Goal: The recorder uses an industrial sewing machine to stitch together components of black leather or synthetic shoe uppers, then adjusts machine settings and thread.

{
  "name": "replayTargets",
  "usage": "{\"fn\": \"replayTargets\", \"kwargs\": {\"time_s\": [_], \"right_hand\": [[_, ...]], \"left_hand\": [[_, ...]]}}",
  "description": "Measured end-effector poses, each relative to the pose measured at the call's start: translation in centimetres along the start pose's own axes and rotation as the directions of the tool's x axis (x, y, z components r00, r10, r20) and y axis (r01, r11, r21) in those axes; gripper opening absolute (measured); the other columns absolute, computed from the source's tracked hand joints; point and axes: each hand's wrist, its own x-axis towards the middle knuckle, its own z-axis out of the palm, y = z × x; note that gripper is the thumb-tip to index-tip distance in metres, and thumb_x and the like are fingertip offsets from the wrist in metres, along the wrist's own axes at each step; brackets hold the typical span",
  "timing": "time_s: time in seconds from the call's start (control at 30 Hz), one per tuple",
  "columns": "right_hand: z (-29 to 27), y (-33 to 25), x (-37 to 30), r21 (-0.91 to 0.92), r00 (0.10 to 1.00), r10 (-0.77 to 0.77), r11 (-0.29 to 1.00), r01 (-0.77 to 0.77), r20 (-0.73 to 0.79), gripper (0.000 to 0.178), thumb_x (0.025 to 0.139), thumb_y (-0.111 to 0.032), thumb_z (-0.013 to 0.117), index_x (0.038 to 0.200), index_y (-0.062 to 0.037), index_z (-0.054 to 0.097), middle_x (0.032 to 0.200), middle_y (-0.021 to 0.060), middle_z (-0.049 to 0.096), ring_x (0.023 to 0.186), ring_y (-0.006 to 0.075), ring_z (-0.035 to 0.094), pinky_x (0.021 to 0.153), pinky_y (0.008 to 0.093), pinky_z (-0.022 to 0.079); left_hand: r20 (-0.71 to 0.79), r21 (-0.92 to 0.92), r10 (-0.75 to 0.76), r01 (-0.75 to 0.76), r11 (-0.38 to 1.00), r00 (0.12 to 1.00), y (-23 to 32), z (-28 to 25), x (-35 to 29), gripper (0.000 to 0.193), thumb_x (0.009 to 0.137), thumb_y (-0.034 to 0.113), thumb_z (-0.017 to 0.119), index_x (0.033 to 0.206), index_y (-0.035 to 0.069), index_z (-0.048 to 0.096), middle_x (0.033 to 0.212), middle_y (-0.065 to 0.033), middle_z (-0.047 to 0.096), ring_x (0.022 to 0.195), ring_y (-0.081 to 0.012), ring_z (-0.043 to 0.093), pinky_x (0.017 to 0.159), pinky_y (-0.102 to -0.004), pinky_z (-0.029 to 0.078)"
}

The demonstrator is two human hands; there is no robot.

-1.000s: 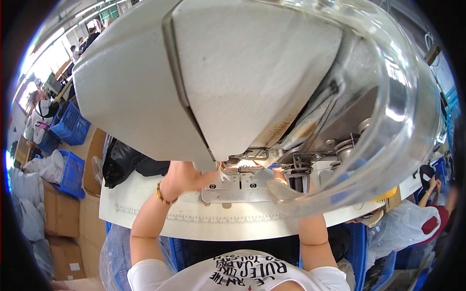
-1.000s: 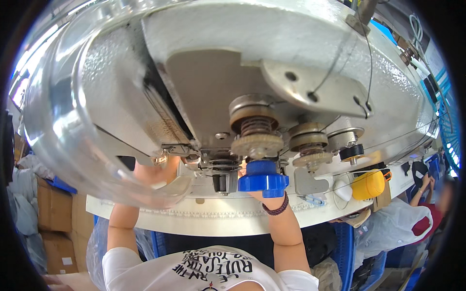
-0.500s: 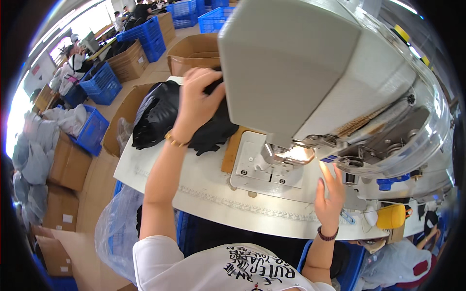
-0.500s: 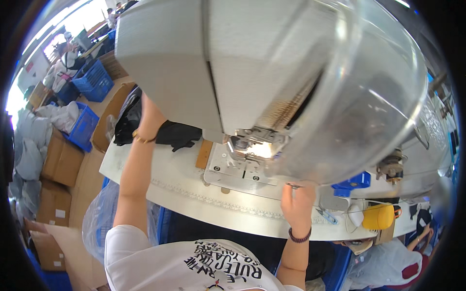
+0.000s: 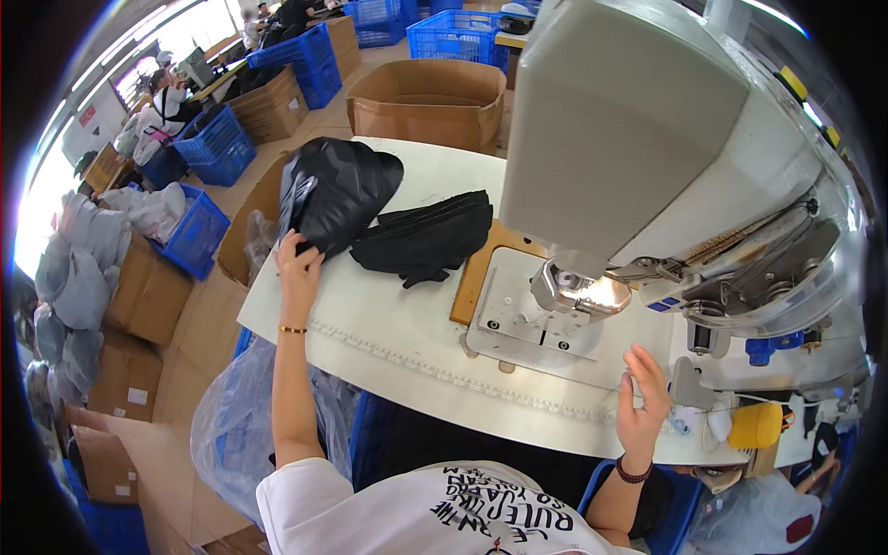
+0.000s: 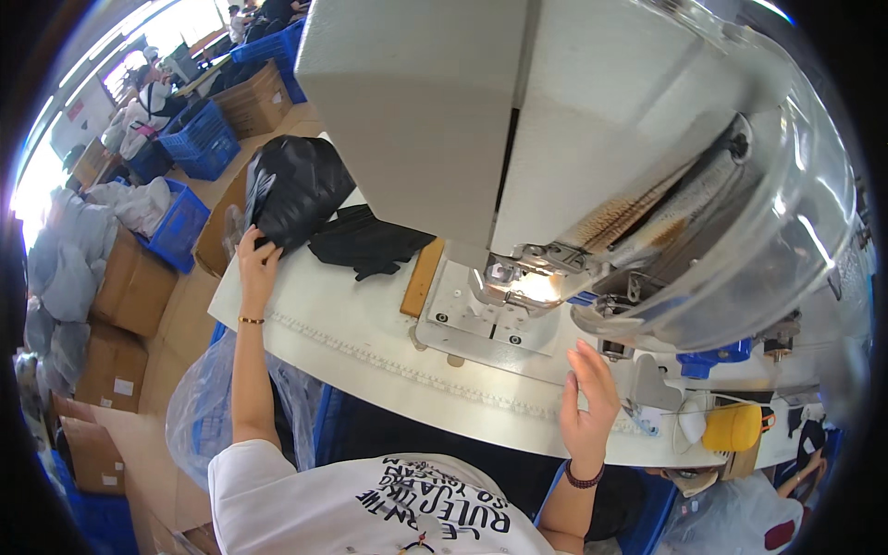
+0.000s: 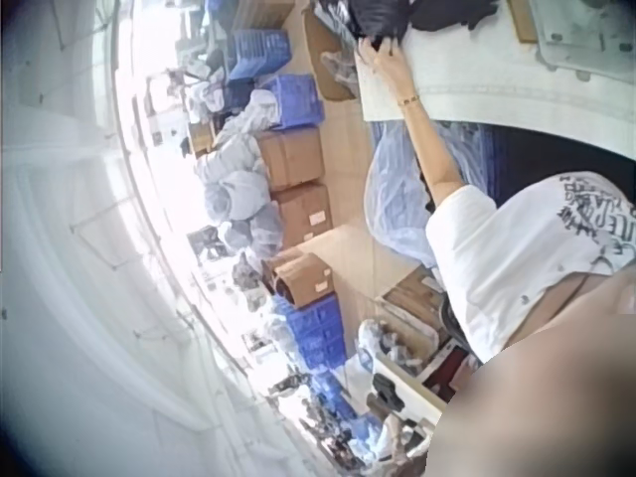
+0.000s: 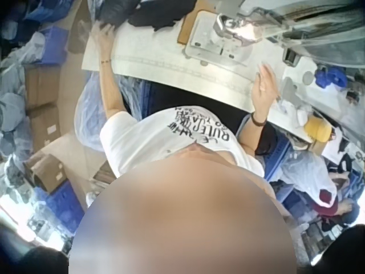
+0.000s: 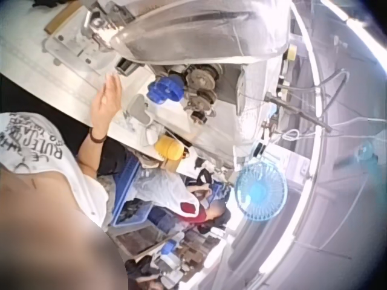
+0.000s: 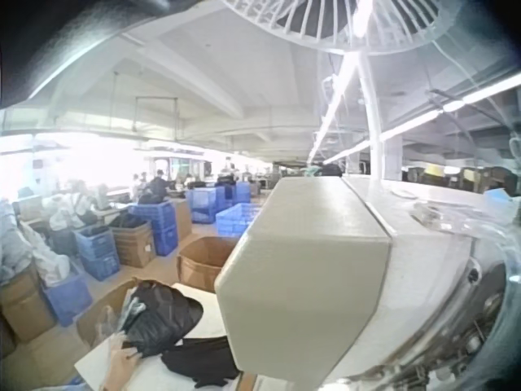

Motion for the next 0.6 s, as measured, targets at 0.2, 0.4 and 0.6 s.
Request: {"fn": "replayTargets", "kwargs": {"time_s": [0.2, 0.4, 0.6], "right_hand": [[-1.5, 1.4, -2.2, -0.016, 0.996, 0.083, 0.996, -0.083, 0.041, 0.027, 0.078, 0.004, 0.053, 0.103, -0.0015, 0.062, 0.108, 0.0169, 0.060, 0.099, 0.0303, 0.058, 0.085, 0.0335, 0.045], [-7.1, 4.5, -5.9, -0.298, 0.961, 0.218, 0.918, -0.261, -0.171, 0.025, 0.076, 0.003, 0.056, 0.099, -0.0040, 0.064, 0.107, 0.0154, 0.061, 0.098, 0.0315, 0.057, 0.086, 0.0342, 0.044], [-17.6, 6.1, -14.9, -0.576, 0.766, 0.508, 0.514, -0.636, -0.393, 0.008, 0.069, -0.006, 0.064, 0.077, -0.0024, 0.066, 0.087, 0.0142, 0.064, 0.081, 0.0283, 0.061, 0.070, 0.0360, 0.047]], "left_hand": [[-0.335, 0.125, 0.168, -0.133, 0.983, 0.927, 6.2, 1.6, 1.6, 0.029, 0.069, 0.018, 0.074, 0.095, 0.007, 0.067, 0.100, -0.0058, 0.054, 0.108, -0.0273, 0.047, 0.094, -0.0422, 0.033], [0.171, -0.050, 0.453, -0.452, 0.891, 0.875, 12.6, 9.6, 1.7, 0.034, 0.069, 0.020, 0.072, 0.097, 0.003, 0.065, 0.102, -0.0154, 0.058, 0.102, -0.0332, 0.050, 0.091, -0.0432, 0.036], [0.200, -0.059, 0.568, -0.569, 0.821, 0.799, 12.6, 13.7, 0.8, 0.040, 0.075, 0.020, 0.067, 0.109, 0.000, 0.060, 0.113, -0.0161, 0.058, 0.100, -0.0329, 0.053, 0.089, -0.0420, 0.038]]}}
